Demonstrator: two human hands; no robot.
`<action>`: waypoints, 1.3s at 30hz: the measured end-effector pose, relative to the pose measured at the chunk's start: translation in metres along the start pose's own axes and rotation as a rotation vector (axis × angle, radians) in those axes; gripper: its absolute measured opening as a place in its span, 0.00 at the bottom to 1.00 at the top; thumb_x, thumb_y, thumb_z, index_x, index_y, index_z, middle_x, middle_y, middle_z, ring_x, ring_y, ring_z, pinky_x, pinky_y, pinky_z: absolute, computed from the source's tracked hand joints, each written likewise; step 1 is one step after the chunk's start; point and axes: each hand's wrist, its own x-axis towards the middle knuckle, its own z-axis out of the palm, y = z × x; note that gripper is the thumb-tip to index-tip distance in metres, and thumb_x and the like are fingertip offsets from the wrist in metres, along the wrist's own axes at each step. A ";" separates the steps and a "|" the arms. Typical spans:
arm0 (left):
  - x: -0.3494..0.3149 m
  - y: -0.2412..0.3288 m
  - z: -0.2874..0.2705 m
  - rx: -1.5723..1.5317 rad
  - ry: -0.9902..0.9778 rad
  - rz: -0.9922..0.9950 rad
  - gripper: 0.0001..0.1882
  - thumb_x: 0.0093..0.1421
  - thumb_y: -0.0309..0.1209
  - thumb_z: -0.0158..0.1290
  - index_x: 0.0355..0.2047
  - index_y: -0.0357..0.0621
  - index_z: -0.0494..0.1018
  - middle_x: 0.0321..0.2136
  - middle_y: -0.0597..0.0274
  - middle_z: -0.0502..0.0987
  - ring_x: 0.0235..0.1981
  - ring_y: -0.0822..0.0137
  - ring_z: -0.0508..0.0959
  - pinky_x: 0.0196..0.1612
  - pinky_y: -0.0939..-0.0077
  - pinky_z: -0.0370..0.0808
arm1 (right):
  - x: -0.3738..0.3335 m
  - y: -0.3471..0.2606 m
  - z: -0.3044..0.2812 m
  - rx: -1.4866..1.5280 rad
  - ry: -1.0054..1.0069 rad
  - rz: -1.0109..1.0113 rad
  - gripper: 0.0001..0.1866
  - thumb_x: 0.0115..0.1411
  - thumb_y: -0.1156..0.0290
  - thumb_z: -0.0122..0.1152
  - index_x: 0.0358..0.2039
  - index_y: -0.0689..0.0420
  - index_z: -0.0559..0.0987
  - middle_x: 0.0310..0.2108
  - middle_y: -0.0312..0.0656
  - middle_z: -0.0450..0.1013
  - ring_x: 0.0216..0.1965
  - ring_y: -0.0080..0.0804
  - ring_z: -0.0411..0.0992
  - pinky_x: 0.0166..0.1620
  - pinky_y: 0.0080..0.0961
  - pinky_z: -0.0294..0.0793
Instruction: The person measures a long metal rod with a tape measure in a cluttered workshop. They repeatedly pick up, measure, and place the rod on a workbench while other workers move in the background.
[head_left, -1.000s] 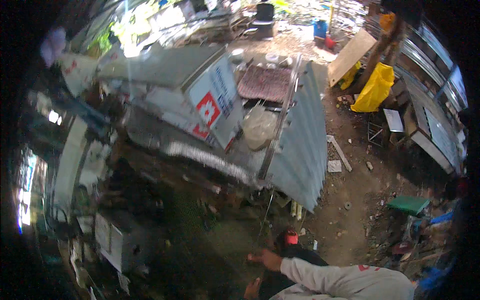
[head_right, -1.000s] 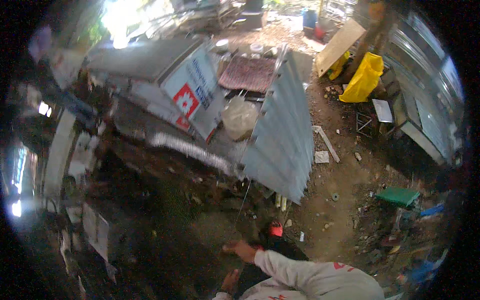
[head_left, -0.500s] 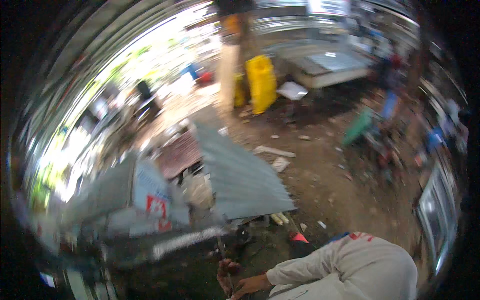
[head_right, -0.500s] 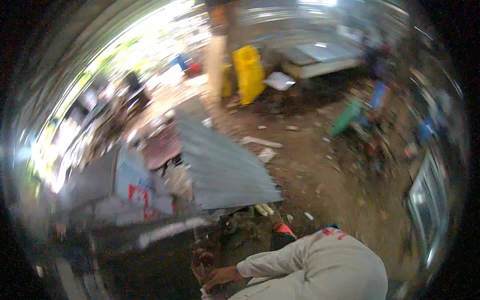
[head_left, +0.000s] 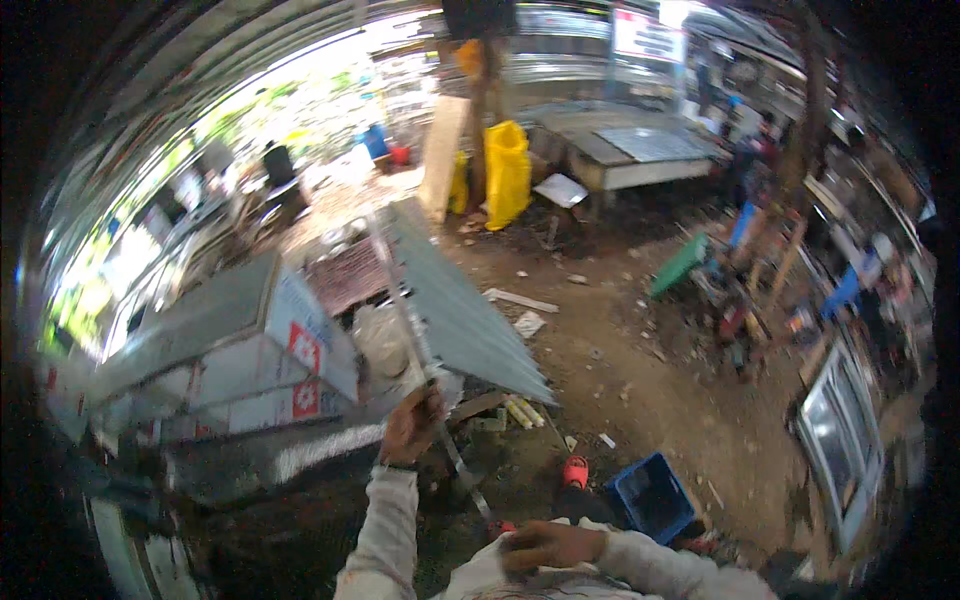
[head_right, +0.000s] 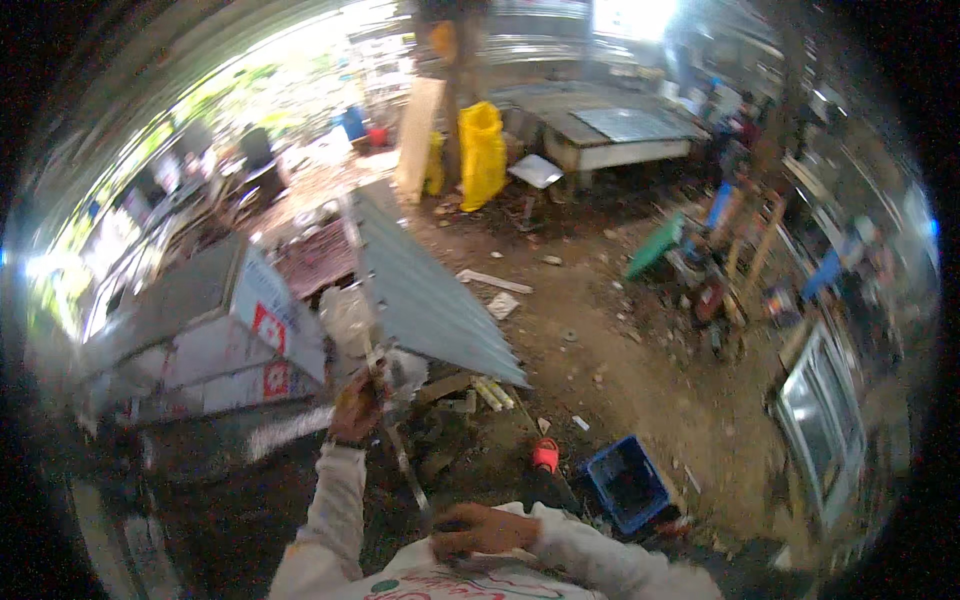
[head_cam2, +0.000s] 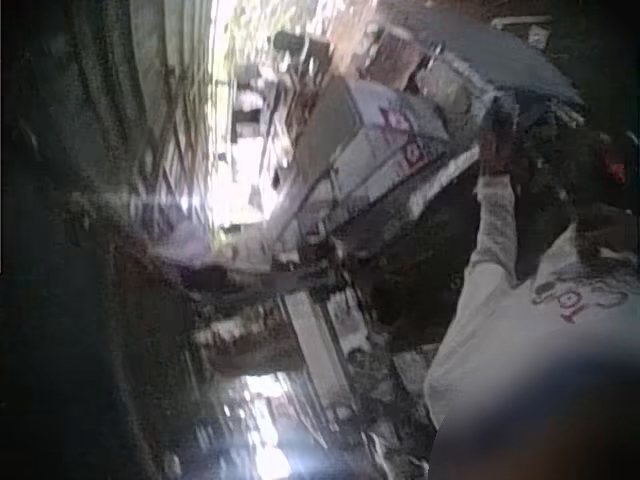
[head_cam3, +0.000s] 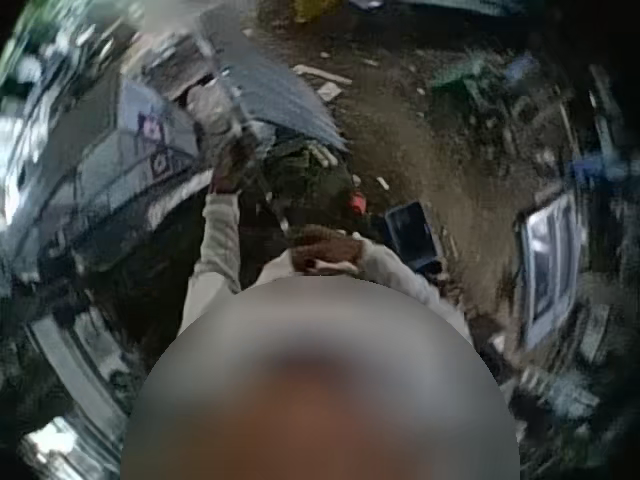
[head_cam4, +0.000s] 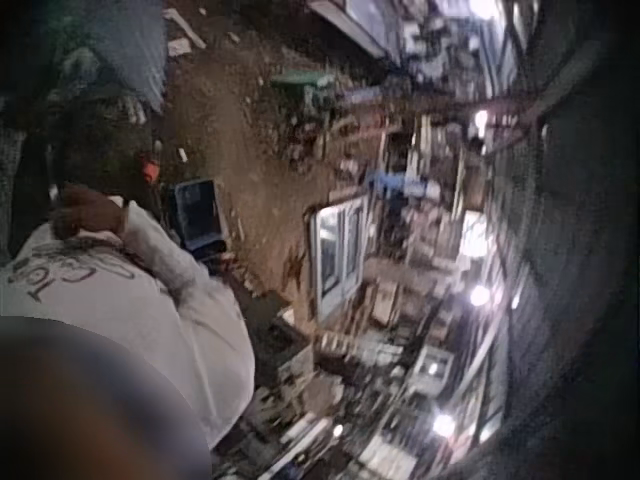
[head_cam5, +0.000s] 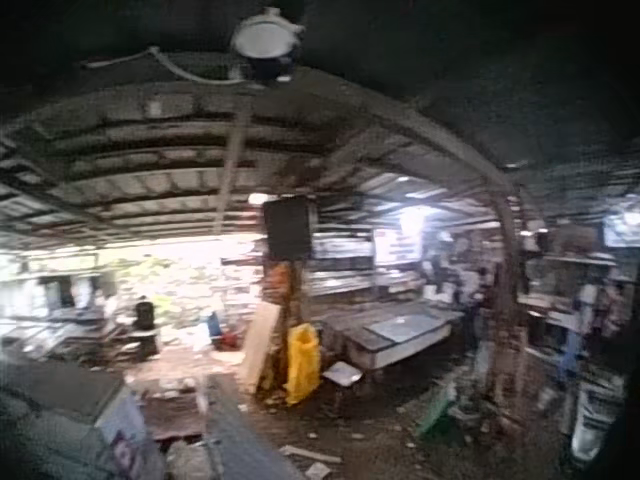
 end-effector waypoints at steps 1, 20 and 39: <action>0.012 0.002 0.002 0.056 -0.057 0.008 0.15 0.68 0.36 0.51 0.47 0.37 0.72 0.35 0.65 0.76 0.34 0.71 0.76 0.42 0.73 0.77 | -0.024 0.007 0.002 0.029 0.027 0.039 0.22 0.68 0.57 0.55 0.51 0.63 0.76 0.44 0.43 0.77 0.42 0.28 0.74 0.49 0.26 0.73; 0.113 -0.015 0.062 -0.161 0.062 0.422 0.20 0.70 0.44 0.46 0.51 0.42 0.72 0.29 0.67 0.75 0.25 0.75 0.72 0.27 0.81 0.71 | -0.187 0.241 -0.044 0.608 0.775 0.413 0.24 0.63 0.72 0.61 0.60 0.52 0.71 0.42 0.41 0.79 0.37 0.30 0.77 0.44 0.28 0.77; 0.088 -0.040 0.123 0.231 0.075 0.229 0.20 0.70 0.37 0.48 0.57 0.39 0.68 0.44 0.57 0.79 0.42 0.67 0.80 0.48 0.71 0.77 | -0.128 0.276 -0.103 0.243 1.075 0.113 0.13 0.66 0.65 0.59 0.47 0.58 0.81 0.38 0.35 0.79 0.38 0.20 0.72 0.42 0.23 0.73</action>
